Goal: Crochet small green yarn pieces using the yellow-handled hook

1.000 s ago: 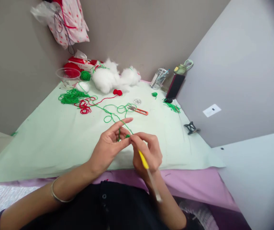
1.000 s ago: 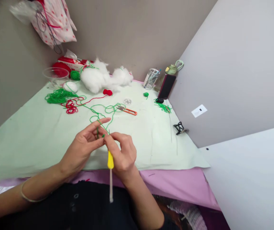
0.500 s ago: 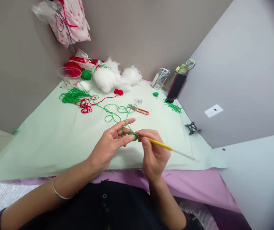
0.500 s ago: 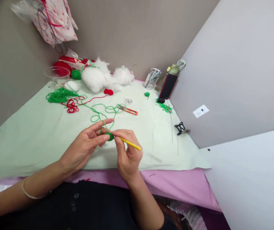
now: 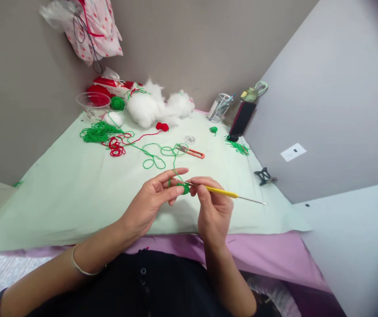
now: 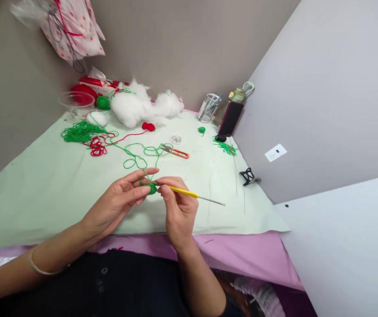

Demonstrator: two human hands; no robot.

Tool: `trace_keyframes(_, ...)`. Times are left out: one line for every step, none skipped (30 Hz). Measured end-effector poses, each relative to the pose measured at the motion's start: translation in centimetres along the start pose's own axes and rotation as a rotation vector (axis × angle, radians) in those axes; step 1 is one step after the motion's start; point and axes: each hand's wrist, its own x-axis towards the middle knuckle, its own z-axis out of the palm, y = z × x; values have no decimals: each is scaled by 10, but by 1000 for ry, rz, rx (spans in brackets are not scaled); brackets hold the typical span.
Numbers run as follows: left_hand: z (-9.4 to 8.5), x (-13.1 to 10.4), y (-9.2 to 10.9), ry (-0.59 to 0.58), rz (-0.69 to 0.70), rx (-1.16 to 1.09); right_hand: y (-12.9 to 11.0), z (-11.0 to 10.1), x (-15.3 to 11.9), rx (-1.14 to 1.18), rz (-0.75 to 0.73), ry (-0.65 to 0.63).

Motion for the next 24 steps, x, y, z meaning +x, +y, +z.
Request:
trace_keyframes(0, 0, 1, -4, -2, 3, 0, 0, 0, 35, 23, 11)
trace_keyframes(1, 0, 2, -7, -6, 4, 1, 0, 1, 91, 54, 19)
trace_keyframes(1, 0, 4, -9, -11, 4, 1, -1, 1, 153, 87, 22)
trace_keyframes(1, 0, 5, -7, -16, 4, 1, -1, 3, 211, 117, 21)
trace_keyframes(1, 0, 7, -2, -21, 3, 1, -2, 4, 256, 137, 18)
trace_keyframes(1, -1, 8, 5, -24, 5, 0, -3, 5, 281, 145, 14)
trace_keyframes(0, -1, 8, 13, -23, 12, 0, -3, 5, 287, 142, 8)
trace_keyframes(0, -1, 8, 20, -18, 27, -1, -4, 5, 273, 128, -1)
trace_keyframes(-1, -1, 8, 24, -7, 49, -3, -5, 4, 237, 104, -7)
trace_keyframes(-2, -1, 7, 23, 8, 80, -4, -6, 3, 175, 69, -11)
trace_keyframes(-4, -1, 6, 20, 27, 118, -6, -7, 2, 89, 22, -16)
trace_keyframes(-5, -1, 4, 19, 54, 160, -8, -8, 0, -13, -42, -27)
trace_keyframes(-5, -1, 3, 22, 89, 206, -8, -8, -2, -124, -122, -46)
trace_keyframes(-6, -2, 2, 33, 132, 256, -8, -8, -3, -234, -218, -71)
trace_keyframes(-5, -2, 1, 50, 180, 303, -7, -7, -5, -336, -323, -101)
trace_keyframes(-5, -3, -1, 70, 222, 339, -4, -6, -7, -426, -428, -124)
trace_keyframes(-4, -3, -2, 88, 247, 352, 0, -4, -9, -504, -523, -128)
trace_keyframes(-3, -3, -3, 98, 242, 331, 4, -3, -10, -573, -603, -107)
trace_keyframes(-2, -3, -3, 91, 200, 272, 9, -1, -11, -629, -662, -68)
trace_keyframes(-2, -2, -4, 71, 123, 182, 12, 0, -12, -659, -697, -23)
trace_keyframes(-2, -1, -5, 40, 31, 77, 15, 1, -12, -656, -697, 6)
trace_keyframes(-3, 0, -5, 9, -59, -25, 16, 1, -12, -615, -659, 22)
trace_keyframes(-4, 2, -5, -18, -129, -109, 16, 1, -11, -535, -583, 24)
trace_keyframes(-5, 3, -5, -35, -168, -167, 14, 0, -9, -429, -482, 24)
